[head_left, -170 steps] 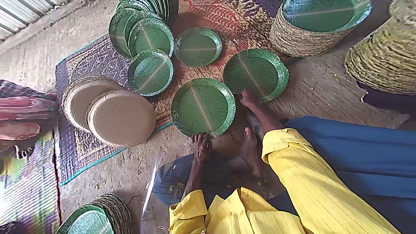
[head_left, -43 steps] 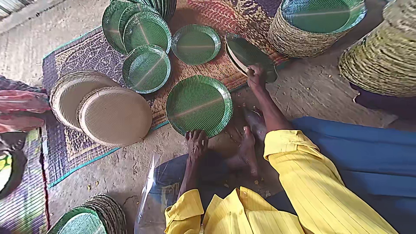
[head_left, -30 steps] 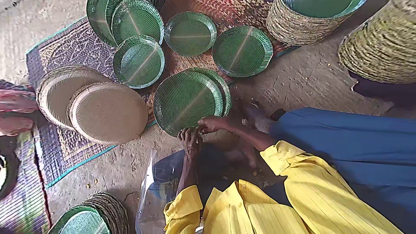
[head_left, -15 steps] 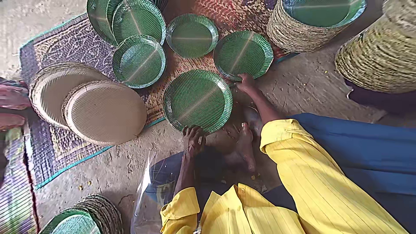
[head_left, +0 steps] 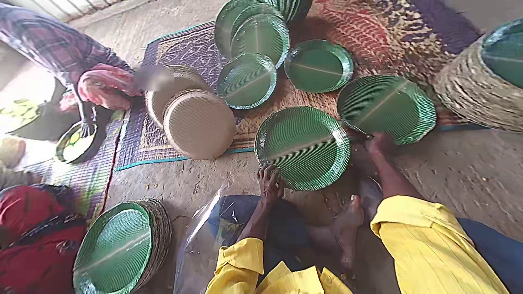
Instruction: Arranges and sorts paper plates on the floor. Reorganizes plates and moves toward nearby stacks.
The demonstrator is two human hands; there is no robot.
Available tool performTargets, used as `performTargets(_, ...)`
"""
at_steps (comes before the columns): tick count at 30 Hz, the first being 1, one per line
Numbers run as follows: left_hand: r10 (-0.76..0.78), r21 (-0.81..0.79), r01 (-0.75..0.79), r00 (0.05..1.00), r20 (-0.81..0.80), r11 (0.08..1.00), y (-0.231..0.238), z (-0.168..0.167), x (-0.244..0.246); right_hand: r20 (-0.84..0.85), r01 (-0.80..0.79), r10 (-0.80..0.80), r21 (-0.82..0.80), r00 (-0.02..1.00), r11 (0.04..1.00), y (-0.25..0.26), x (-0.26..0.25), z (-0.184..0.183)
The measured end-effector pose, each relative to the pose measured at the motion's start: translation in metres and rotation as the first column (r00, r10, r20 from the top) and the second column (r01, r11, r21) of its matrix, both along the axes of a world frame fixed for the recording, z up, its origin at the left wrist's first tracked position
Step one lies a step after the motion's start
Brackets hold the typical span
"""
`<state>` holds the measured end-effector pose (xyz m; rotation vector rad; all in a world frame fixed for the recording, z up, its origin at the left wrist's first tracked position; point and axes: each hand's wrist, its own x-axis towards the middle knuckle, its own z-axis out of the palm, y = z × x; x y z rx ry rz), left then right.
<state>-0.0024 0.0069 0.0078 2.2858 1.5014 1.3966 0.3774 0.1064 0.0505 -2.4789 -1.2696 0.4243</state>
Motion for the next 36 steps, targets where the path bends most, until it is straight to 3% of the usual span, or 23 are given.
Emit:
performTargets(3,0.111,-0.037,-0.109,0.991,0.076,0.993,0.001,0.003,0.001,-0.15,0.127,-0.103,0.161,0.983,0.979,0.0,0.004,0.019)
performTargets(6,0.222,-0.192,-0.184,0.954,0.2,0.964,0.002,0.007,0.001,-0.211,0.133,-0.053,0.388,0.976,0.912,0.003,-0.002,0.045)
performTargets(10,0.324,-0.432,-0.138,0.861,0.392,0.891,0.007,0.014,0.0,-0.153,-0.1,0.231,0.587,0.961,0.803,-0.01,-0.055,0.084)
performTargets(13,0.393,-0.578,-0.022,0.755,0.525,0.816,0.01,0.018,-0.007,0.035,-0.441,0.555,0.648,0.831,0.621,-0.025,-0.103,0.064)
performTargets(15,0.435,-0.629,0.088,0.648,0.625,0.773,0.013,0.017,-0.011,0.104,-0.643,0.721,0.55,0.685,0.533,-0.041,-0.131,0.042)
performTargets(18,0.498,-0.635,0.256,0.438,0.748,0.729,0.012,0.017,-0.009,-0.113,-0.818,0.857,0.257,0.503,0.515,-0.062,-0.156,0.028)
performTargets(21,0.532,-0.641,0.323,0.367,0.763,0.696,0.012,0.019,-0.01,-0.253,-0.851,0.825,0.011,0.506,0.525,-0.067,-0.159,0.042)
performTargets(23,0.527,-0.644,0.305,0.385,0.758,0.702,0.007,0.026,-0.01,-0.332,-0.839,0.77,-0.201,0.544,0.506,-0.067,-0.156,0.061)
performTargets(27,0.431,-0.64,0.324,0.523,0.735,0.697,0.008,0.024,-0.007,-0.389,-0.799,0.701,-0.223,0.599,0.559,-0.062,-0.127,0.071)
performTargets(31,0.406,-0.711,0.221,0.693,0.596,0.667,0.015,0.024,-0.004,-0.342,-0.617,0.566,-0.056,0.75,0.785,-0.064,-0.088,0.063)
performTargets(34,0.526,-0.761,0.232,0.6,0.602,0.606,0.025,0.026,0.0,-0.311,-0.365,0.402,0.174,0.861,0.915,-0.055,-0.07,0.051)
performTargets(36,0.629,-0.799,0.281,0.501,0.594,0.532,0.032,0.027,0.002,-0.313,-0.204,0.268,0.223,0.911,0.953,-0.054,-0.069,0.04)
